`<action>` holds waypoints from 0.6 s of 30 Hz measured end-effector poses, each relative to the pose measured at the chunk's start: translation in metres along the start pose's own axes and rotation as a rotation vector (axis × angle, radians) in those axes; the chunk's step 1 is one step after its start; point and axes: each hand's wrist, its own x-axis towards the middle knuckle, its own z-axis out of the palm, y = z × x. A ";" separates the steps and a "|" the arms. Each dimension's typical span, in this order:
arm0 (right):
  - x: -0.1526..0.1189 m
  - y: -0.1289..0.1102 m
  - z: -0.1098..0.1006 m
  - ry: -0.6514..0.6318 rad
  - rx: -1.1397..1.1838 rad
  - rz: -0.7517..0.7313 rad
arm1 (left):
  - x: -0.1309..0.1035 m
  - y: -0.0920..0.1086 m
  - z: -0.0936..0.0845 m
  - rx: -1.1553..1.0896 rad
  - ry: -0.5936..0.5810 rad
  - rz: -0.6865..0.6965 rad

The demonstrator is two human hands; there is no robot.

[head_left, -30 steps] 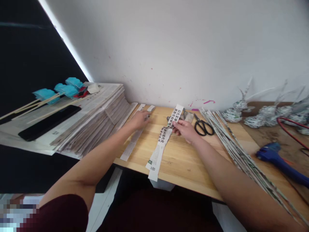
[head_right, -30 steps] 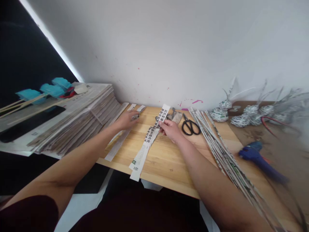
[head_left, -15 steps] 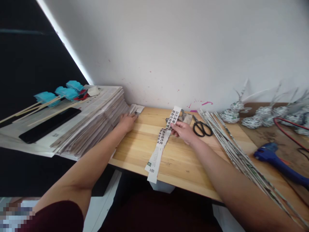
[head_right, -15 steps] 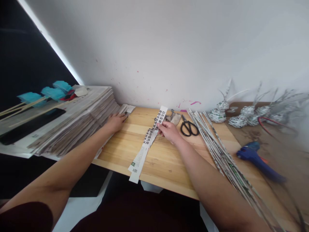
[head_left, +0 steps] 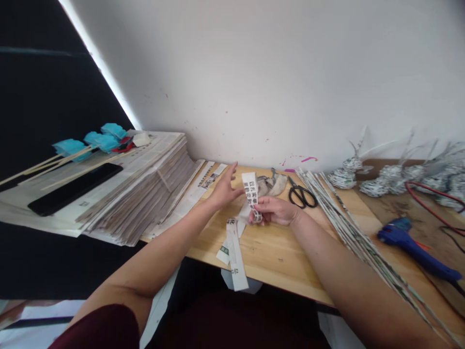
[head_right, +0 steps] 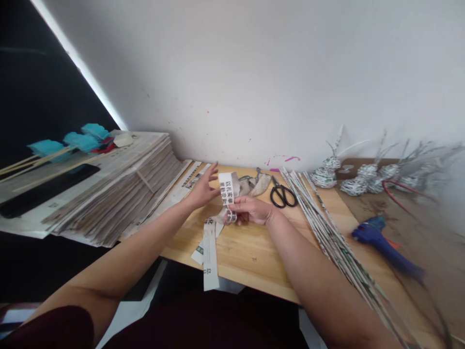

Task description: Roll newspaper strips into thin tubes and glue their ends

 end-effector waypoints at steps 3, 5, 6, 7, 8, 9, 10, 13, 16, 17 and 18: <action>-0.004 0.000 0.005 -0.134 -0.059 0.104 | 0.002 0.016 -0.004 0.099 0.082 0.226; -0.004 0.001 0.005 -0.142 -0.064 0.113 | -0.003 0.027 -0.009 0.131 0.033 0.344; -0.003 0.001 0.005 -0.129 -0.054 0.097 | -0.007 0.032 -0.011 0.130 -0.040 0.363; -0.002 0.001 0.003 -0.102 -0.038 0.068 | -0.014 0.037 -0.013 0.116 -0.120 0.352; -0.001 0.001 0.001 -0.060 -0.027 0.032 | -0.022 0.041 -0.015 0.097 -0.197 0.303; 0.001 0.002 -0.001 0.003 -0.028 -0.007 | -0.031 0.045 -0.018 0.093 -0.258 0.245; 0.003 0.002 -0.004 0.094 -0.054 -0.042 | -0.041 0.049 -0.022 0.104 -0.296 0.191; 0.010 0.004 -0.012 0.496 -0.340 -0.131 | -0.074 0.062 -0.039 0.108 -0.435 0.032; 0.013 0.008 -0.021 0.788 -0.899 -0.252 | -0.106 0.075 -0.057 0.042 -0.647 -0.110; 0.014 0.009 -0.023 0.830 -1.083 -0.268 | -0.115 0.079 -0.062 0.031 -0.716 -0.148; 0.014 0.009 -0.025 0.860 -1.240 -0.259 | -0.125 0.081 -0.066 0.027 -0.788 -0.181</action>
